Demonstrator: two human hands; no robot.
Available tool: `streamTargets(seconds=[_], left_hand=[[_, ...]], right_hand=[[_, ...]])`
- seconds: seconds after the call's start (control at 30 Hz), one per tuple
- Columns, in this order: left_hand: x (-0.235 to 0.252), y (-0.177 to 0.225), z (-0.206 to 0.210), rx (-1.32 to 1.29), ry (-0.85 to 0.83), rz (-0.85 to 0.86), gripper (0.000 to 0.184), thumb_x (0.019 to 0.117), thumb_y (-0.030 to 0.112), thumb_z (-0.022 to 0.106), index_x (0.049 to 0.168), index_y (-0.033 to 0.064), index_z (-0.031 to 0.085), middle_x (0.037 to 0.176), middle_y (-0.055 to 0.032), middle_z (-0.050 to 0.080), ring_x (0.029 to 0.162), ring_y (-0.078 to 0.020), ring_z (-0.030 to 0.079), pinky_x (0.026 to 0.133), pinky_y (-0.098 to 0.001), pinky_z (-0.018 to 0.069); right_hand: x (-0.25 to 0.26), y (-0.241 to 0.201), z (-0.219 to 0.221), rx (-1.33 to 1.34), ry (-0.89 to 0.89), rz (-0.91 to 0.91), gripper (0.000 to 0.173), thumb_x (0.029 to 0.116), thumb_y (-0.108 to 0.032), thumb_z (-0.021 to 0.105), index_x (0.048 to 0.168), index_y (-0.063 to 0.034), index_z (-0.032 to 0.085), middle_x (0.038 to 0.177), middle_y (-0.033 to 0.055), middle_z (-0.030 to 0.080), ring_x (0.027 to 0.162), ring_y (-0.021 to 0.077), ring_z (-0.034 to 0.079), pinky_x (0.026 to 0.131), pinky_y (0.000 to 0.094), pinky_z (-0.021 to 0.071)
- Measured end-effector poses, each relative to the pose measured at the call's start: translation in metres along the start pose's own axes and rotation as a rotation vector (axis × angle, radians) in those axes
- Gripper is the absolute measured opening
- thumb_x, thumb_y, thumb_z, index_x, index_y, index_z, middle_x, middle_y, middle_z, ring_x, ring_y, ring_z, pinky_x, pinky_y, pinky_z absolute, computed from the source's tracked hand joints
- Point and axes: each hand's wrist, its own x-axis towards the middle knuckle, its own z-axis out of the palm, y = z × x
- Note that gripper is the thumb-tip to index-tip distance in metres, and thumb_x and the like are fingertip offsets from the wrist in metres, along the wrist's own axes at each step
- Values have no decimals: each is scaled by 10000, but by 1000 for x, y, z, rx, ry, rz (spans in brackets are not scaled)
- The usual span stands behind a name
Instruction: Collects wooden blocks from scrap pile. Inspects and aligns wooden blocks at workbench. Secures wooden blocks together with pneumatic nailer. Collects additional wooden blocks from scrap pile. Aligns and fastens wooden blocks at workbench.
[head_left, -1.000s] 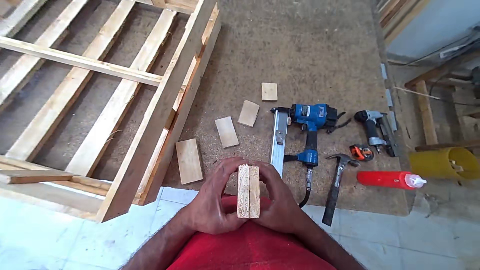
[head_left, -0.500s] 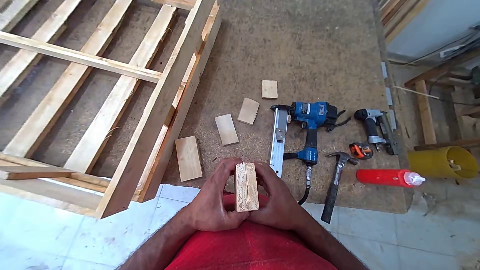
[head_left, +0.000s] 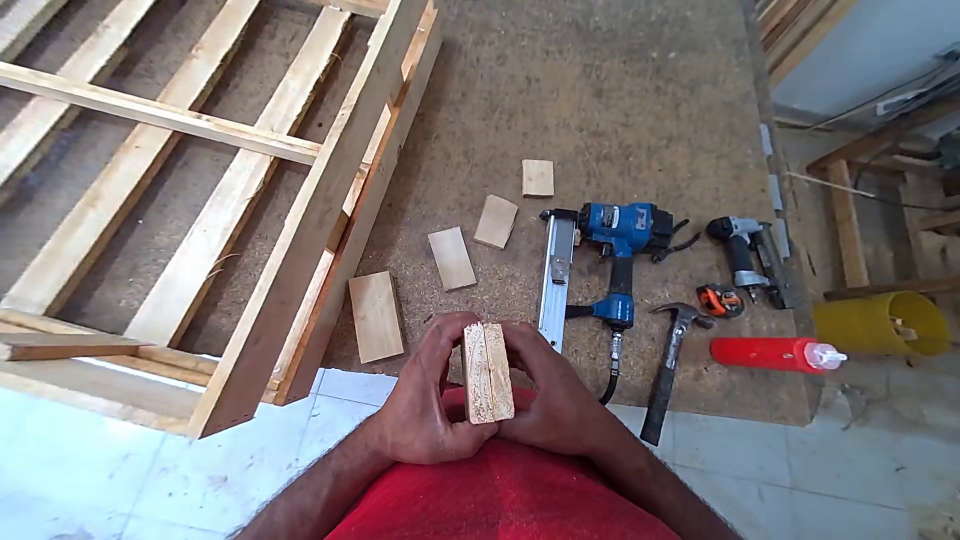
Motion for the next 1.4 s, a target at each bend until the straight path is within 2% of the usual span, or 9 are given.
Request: streamTargets(seconds=[0.33, 0.7, 0.83, 1.07, 1.13, 1.2, 1.27, 1.33, 1.4], left_hand=[[3, 0, 1, -123, -4, -10, 887, 704, 385, 871, 1424, 69, 462, 1367, -98, 546, 1253, -214, 574, 1040, -407, 547], [1, 3, 0, 65, -29, -19, 910, 698, 420, 855, 1430, 59, 451, 1359, -79, 552, 1218, -149, 596, 1000, -357, 574], [1, 2, 0, 28, -55, -36, 902, 692, 361, 877, 1429, 67, 449, 1362, -78, 548, 1231, -164, 595, 1012, -365, 576], [0, 4, 1, 70, -36, -52, 889, 678, 366, 878, 1406, 56, 474, 1326, -62, 575, 1208, -146, 609, 1002, -361, 583], [0, 2, 3, 99, -1, -51, 877, 663, 392, 883, 1381, 68, 498, 1304, -55, 586, 1192, -142, 611, 991, -368, 581], [2, 1, 3, 155, 8, -45, 881, 652, 393, 904, 1370, 68, 509, 1310, -67, 579, 1190, -150, 608, 991, -375, 579], [6, 6, 3, 317, 2, -22, 856, 644, 394, 892, 1348, 62, 534, 1318, -85, 581, 1226, -157, 587, 1005, -362, 562], [10, 9, 5, 516, -34, 1, 868, 612, 366, 875, 1354, 52, 551, 1329, -125, 582, 1251, -220, 575, 1014, -391, 544], [16, 7, 5, 651, -81, 30, 882, 605, 353, 873, 1368, 47, 552, 1328, -144, 594, 1254, -274, 574, 1034, -431, 519]], right_hand=[[2, -6, 0, -57, -12, 37, 819, 748, -325, 920, 1420, -119, 501, 1359, 47, 558, 1190, 119, 632, 958, 342, 616], [-1, -4, -2, -67, -29, 31, 826, 728, -349, 930, 1407, -126, 516, 1343, 51, 566, 1162, 115, 639, 928, 329, 621], [-3, -2, -1, -64, -22, 38, 834, 720, -358, 932, 1405, -126, 517, 1333, 52, 567, 1147, 115, 644, 916, 327, 624], [-6, 0, 3, -86, -19, 61, 852, 714, -369, 934, 1418, -141, 511, 1336, 26, 581, 1171, 105, 633, 953, 336, 610], [-6, -4, -2, -79, -55, 110, 960, 707, -449, 921, 1499, -169, 456, 1418, 16, 550, 1261, 102, 586, 1020, 363, 573], [-7, -11, -12, 32, -72, 184, 1135, 684, -643, 857, 1589, -161, 372, 1498, 23, 506, 1313, 118, 556, 1052, 396, 549], [-6, -19, -16, 128, 34, 254, 1038, 740, -806, 704, 1487, -110, 521, 1326, 14, 659, 1128, 123, 682, 917, 375, 623], [0, -25, -12, 61, 124, 363, 635, 854, -690, 693, 1159, -134, 699, 954, -31, 768, 805, 90, 745, 693, 324, 657], [12, -26, -7, -122, 135, 489, 345, 898, -534, 714, 933, -192, 681, 734, -62, 711, 622, 74, 692, 555, 315, 609]])
